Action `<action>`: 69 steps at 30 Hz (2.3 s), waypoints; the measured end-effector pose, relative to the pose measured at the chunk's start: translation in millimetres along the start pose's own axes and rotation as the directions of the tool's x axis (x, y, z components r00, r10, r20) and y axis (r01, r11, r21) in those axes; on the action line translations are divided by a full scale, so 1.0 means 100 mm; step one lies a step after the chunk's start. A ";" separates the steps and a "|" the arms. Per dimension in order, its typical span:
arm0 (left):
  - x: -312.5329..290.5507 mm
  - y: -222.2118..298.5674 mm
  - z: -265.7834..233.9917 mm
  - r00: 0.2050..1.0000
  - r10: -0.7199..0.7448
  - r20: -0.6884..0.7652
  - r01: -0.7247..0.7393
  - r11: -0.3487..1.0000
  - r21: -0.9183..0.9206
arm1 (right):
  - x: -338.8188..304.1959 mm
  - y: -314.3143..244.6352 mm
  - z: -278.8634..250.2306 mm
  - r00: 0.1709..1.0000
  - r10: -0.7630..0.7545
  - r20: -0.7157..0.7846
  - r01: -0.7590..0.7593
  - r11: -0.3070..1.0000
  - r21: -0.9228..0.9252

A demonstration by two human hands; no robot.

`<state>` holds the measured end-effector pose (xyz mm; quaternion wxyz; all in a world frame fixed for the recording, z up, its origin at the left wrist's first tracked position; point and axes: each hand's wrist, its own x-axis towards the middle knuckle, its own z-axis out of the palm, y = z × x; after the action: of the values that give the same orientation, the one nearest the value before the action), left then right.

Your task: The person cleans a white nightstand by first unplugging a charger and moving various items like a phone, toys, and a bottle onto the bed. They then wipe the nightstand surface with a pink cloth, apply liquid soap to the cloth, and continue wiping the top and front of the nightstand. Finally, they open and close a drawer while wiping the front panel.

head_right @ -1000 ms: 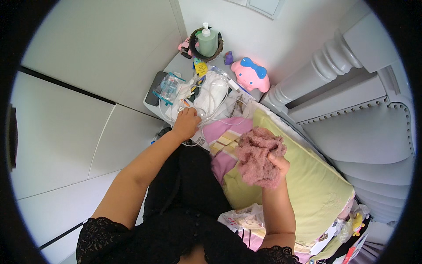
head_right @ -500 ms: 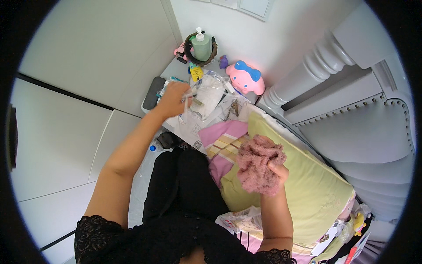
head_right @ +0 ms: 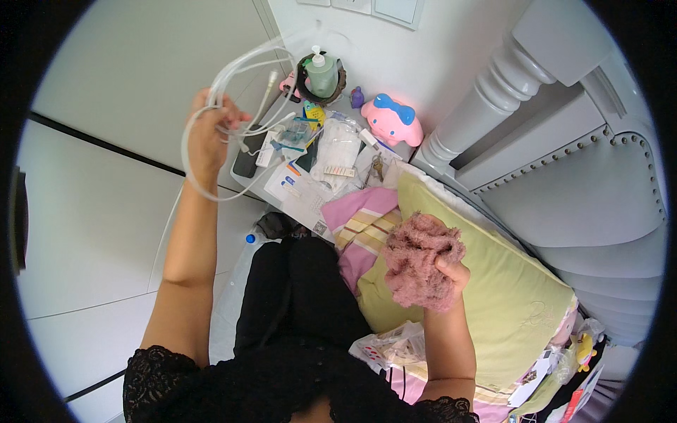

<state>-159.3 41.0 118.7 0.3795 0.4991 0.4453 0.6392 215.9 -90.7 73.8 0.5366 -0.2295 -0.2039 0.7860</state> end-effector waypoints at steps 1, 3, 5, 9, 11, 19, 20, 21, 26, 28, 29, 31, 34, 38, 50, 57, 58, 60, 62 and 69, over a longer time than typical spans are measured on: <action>-0.01 0.05 -0.06 1.000 -0.006 -0.029 0.004 0.998 -0.069 | -0.01 0.01 -0.01 1.000 -0.003 -0.012 0.003 1.000 -0.007; -0.02 0.10 -0.16 0.996 -0.023 -0.086 0.005 0.978 -0.207 | -0.03 0.03 -0.03 1.000 0.007 0.014 -0.007 1.000 0.017; -0.10 0.12 -0.20 0.994 -0.015 -0.111 -0.020 0.950 -0.311 | 0.00 0.05 -0.06 0.995 0.021 0.095 -0.029 0.996 0.081; -0.09 -0.17 -0.32 0.971 -0.174 -0.161 0.112 0.936 -0.335 | 0.05 0.10 -0.04 0.999 0.032 0.014 -0.032 0.999 0.026; -0.03 -0.56 -0.35 0.916 -0.361 -0.172 0.311 0.913 -0.262 | 0.14 0.13 0.00 0.997 0.081 0.010 -0.081 0.996 0.024; -0.31 -2.17 -0.24 0.664 -0.747 -0.033 0.689 0.628 -0.361 | 0.31 0.28 0.10 0.990 0.141 -0.012 -0.141 0.990 0.019; -0.37 -2.37 -0.27 0.727 -0.667 -0.160 0.675 0.738 -0.010 | 0.34 0.29 0.10 0.988 0.152 -0.017 -0.152 0.988 0.005; -0.46 -2.58 -0.30 0.799 -0.549 -0.244 0.601 0.719 0.349 | 0.37 0.30 0.11 0.985 0.170 -0.033 -0.170 0.985 0.001; -0.75 -2.19 0.25 0.851 -0.363 -0.379 0.482 0.256 0.838 | 0.41 0.29 0.02 0.974 0.208 -0.084 -0.207 0.978 0.021; -0.81 -2.10 0.36 0.850 -0.330 -0.411 0.476 0.145 0.868 | 0.45 0.35 -0.05 0.977 0.204 -0.065 -0.202 0.979 0.040; -0.81 -2.06 0.40 0.851 -0.311 -0.424 0.470 0.090 0.878 | 0.46 0.37 -0.06 0.978 0.200 -0.055 -0.197 0.979 0.048; -0.76 -2.05 0.38 0.806 -0.386 -0.448 0.509 0.067 0.858 | 0.44 0.37 0.00 0.973 0.205 -0.105 -0.203 0.979 0.026; -0.68 -2.10 0.27 0.760 -0.473 -0.446 0.533 0.061 0.844 | 0.42 0.37 -0.03 0.973 0.207 -0.103 -0.205 0.978 0.027; -0.54 -2.24 -0.01 0.702 -0.661 -0.265 0.548 0.264 0.794 | 0.42 0.38 -0.15 0.978 0.192 -0.086 -0.192 0.981 0.015; -0.43 -2.33 -0.15 0.669 -0.734 -0.117 0.645 0.495 0.581 | 0.37 0.34 -0.10 0.964 0.233 -0.132 -0.223 0.971 0.082; -0.28 -2.04 -0.55 0.657 -0.724 -0.210 0.664 0.424 0.616 | 0.46 0.36 -0.14 0.980 0.158 -0.121 -0.156 0.987 0.028; -0.32 -2.02 -0.62 0.674 -0.710 -0.204 0.667 0.465 0.582 | 0.50 0.38 -0.11 0.978 0.150 -0.142 -0.148 0.989 0.025; -0.40 -2.02 -0.73 0.705 -0.681 -0.197 0.667 0.543 0.510 | 0.64 0.43 -0.11 0.975 0.184 -0.128 -0.180 0.983 0.040; -0.40 -2.11 -0.77 0.699 -0.689 -0.192 0.678 0.552 0.485 | 0.87 0.56 -0.26 0.962 0.266 -0.061 -0.262 0.963 0.065; -0.17 -1.85 -0.66 0.456 -0.890 0.010 0.746 0.389 0.540 | 1.84 1.29 -0.93 0.904 0.411 -0.118 -0.397 0.909 0.127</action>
<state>-212.8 71.3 -68.9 0.5787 0.3734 0.7087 0.1532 114.2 44.8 -101.4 0.3860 -0.2949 -0.0737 0.8710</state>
